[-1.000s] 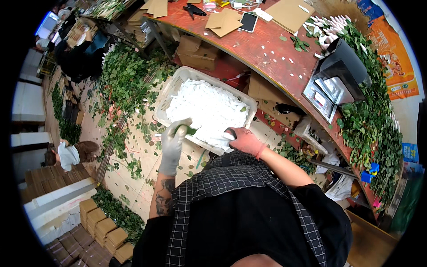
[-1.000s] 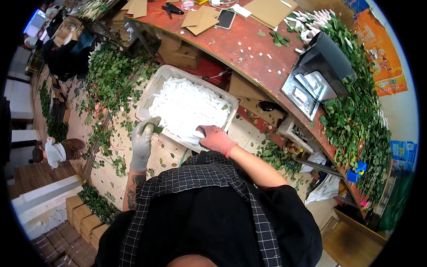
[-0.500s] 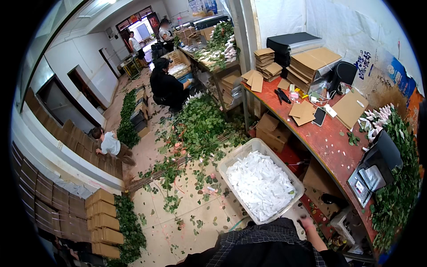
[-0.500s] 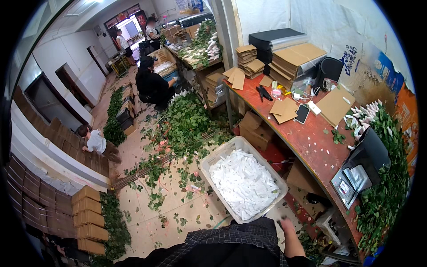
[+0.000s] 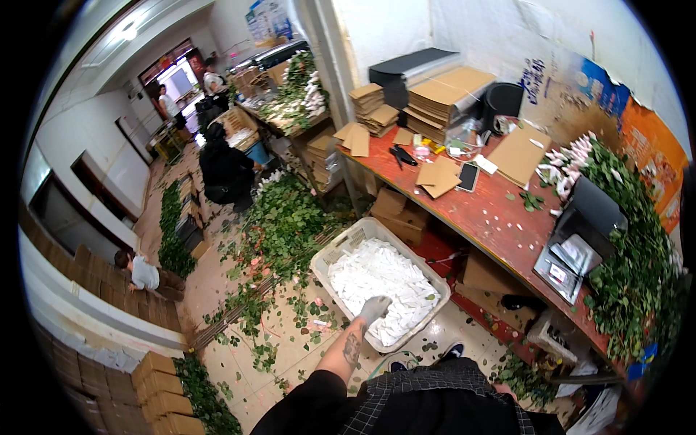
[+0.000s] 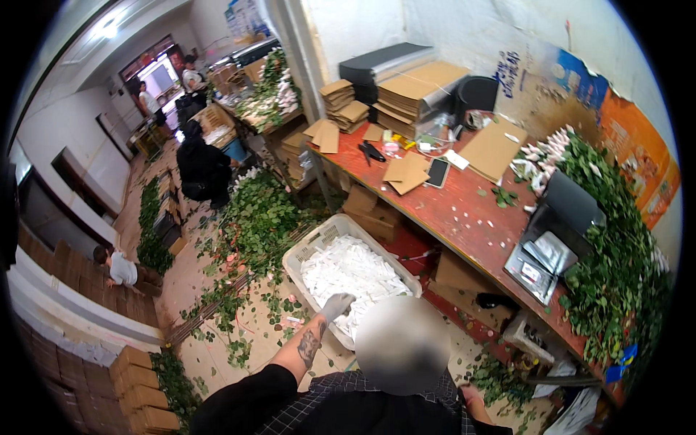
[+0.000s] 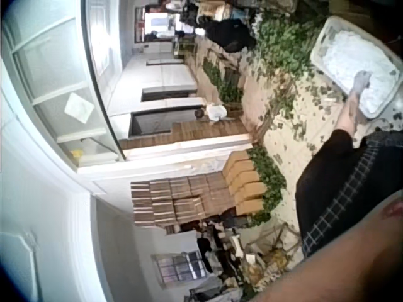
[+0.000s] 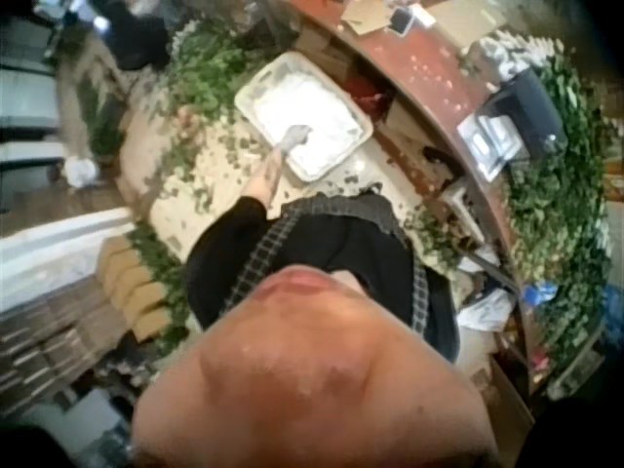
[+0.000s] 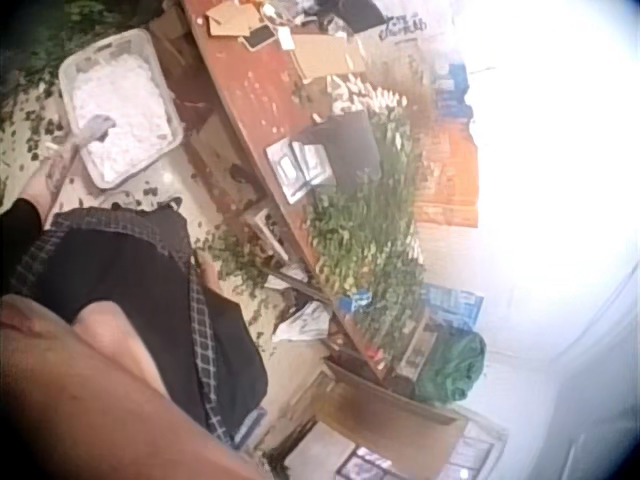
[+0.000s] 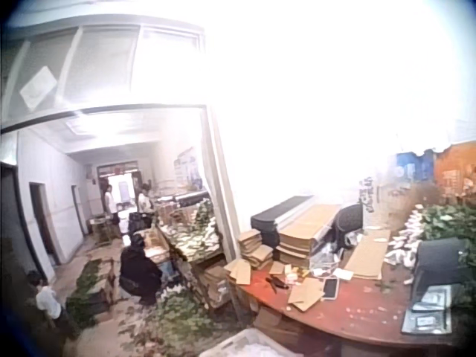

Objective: The person bundles roses by placing them into a grey corrugated wrap on a table and secures them using a handheld cutting tool.

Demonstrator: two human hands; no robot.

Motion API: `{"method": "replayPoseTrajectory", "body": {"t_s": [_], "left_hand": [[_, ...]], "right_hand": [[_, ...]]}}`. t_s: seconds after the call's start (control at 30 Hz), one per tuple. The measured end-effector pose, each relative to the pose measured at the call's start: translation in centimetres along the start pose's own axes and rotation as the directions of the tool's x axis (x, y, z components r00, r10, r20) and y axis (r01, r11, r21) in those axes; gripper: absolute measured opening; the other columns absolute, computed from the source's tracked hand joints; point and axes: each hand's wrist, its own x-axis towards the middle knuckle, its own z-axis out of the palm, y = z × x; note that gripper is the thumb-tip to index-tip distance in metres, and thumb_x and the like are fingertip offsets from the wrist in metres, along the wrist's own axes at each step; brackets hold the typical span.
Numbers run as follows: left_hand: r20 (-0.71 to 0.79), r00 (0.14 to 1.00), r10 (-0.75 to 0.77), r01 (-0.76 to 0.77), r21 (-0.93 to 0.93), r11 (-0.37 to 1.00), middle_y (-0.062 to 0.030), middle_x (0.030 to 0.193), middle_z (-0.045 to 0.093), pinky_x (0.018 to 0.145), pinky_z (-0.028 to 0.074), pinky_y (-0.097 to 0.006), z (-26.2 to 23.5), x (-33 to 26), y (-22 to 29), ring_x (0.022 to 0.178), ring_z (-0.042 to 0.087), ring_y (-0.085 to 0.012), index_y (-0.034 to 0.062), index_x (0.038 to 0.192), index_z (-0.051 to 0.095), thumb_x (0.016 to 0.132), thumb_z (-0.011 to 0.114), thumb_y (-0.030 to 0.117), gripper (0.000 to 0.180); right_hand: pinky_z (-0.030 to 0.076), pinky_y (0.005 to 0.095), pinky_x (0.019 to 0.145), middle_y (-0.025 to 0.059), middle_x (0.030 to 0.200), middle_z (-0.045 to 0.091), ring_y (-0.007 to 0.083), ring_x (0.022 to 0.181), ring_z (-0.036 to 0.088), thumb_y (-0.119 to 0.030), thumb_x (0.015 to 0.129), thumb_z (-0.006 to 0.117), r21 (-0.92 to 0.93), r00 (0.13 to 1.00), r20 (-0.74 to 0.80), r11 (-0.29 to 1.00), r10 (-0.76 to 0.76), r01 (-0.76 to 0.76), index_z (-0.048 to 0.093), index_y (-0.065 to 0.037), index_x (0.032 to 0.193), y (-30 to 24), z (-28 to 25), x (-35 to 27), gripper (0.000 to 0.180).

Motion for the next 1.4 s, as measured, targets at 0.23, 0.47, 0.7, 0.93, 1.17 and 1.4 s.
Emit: {"method": "replayPoseTrajectory", "body": {"t_s": [0.23,0.47,0.7,0.93,1.17,1.4], "left_hand": [[0.22,0.972,0.079,-0.089,0.036,0.995,-0.0049,0.065,0.058,0.05,0.048,-0.028,12.3,1.5,11.5,0.055,0.054,-0.0128,0.0054,0.099,0.065,0.095,0.043,0.033,0.035],[0.214,0.845,0.489,-0.412,-0.322,0.853,-0.004,0.067,0.056,0.052,0.044,-0.024,25.7,5.5,26.9,0.055,0.05,-0.0091,0.0015,0.105,0.059,0.098,0.046,0.03,0.033],[0.089,0.775,0.625,-0.622,-0.065,0.781,-0.0067,0.083,0.06,0.073,0.049,-0.028,25.5,10.2,41.7,0.078,0.059,-0.0144,-0.0012,0.112,0.058,0.094,0.052,0.022,0.03],[0.386,0.739,0.553,-0.617,0.057,0.785,-0.0085,0.107,0.063,0.084,0.047,-0.028,27.3,15.2,50.4,0.096,0.06,-0.0144,-0.0025,0.112,0.06,0.089,0.058,0.012,0.028],[0.841,0.417,0.345,-0.896,0.315,0.313,-0.0116,0.127,0.055,0.086,0.049,-0.036,34.4,18.7,54.8,0.099,0.062,-0.0272,0.0107,0.111,0.063,0.085,0.053,0.021,0.03],[0.894,0.413,0.174,-0.905,0.382,0.187,-0.0089,0.135,0.046,0.082,0.049,-0.041,36.6,20.7,49.7,0.098,0.061,-0.0296,0.0168,0.117,0.055,0.086,0.05,0.036,0.037]], "right_hand": [[0.048,0.0436,0.081,0.023,0.103,0.064,0.0356,0.098,0.062,-0.037,0.075,0.059,0.032,0.982,-0.151,0.992,-0.116,0.122,0.064,-0.003,0.107,-3.5,-6.4,-3.4,0.047],[0.044,0.038,0.089,0.0151,0.11,0.061,0.0326,0.102,0.057,-0.031,0.084,0.054,0.431,0.921,-0.341,0.84,-0.187,0.33,0.06,-0.009,0.115,-1.7,-19.0,-11.2,0.039],[0.044,0.0354,0.087,0.0115,0.104,0.062,0.031,0.094,0.058,-0.049,0.078,0.061,0.373,0.76,-0.159,0.674,-0.631,0.637,0.064,-0.011,0.109,-3.3,-41.1,-17.3,0.05],[0.048,0.0385,0.08,0.0139,0.098,0.065,0.0314,0.089,0.062,-0.033,0.083,0.061,0.21,0.239,-0.237,0.19,-0.942,0.959,0.067,-0.001,0.098,-5.4,-56.0,-18.9,0.036],[0.039,0.0383,0.098,0.0169,0.122,0.055,0.0287,0.116,0.051,-0.024,0.082,0.062,-0.183,0.295,-0.281,0.353,-0.913,0.918,0.056,-0.005,0.121,-18.3,-62.8,-13.0,0.044],[0.028,0.0421,0.109,0.0189,0.139,0.038,0.0362,0.13,0.035,-0.037,0.084,0.057,-0.638,0.506,-0.028,0.405,-0.862,0.655,0.049,-0.003,0.128,-21.5,-55.5,4.6,0.056]]}}
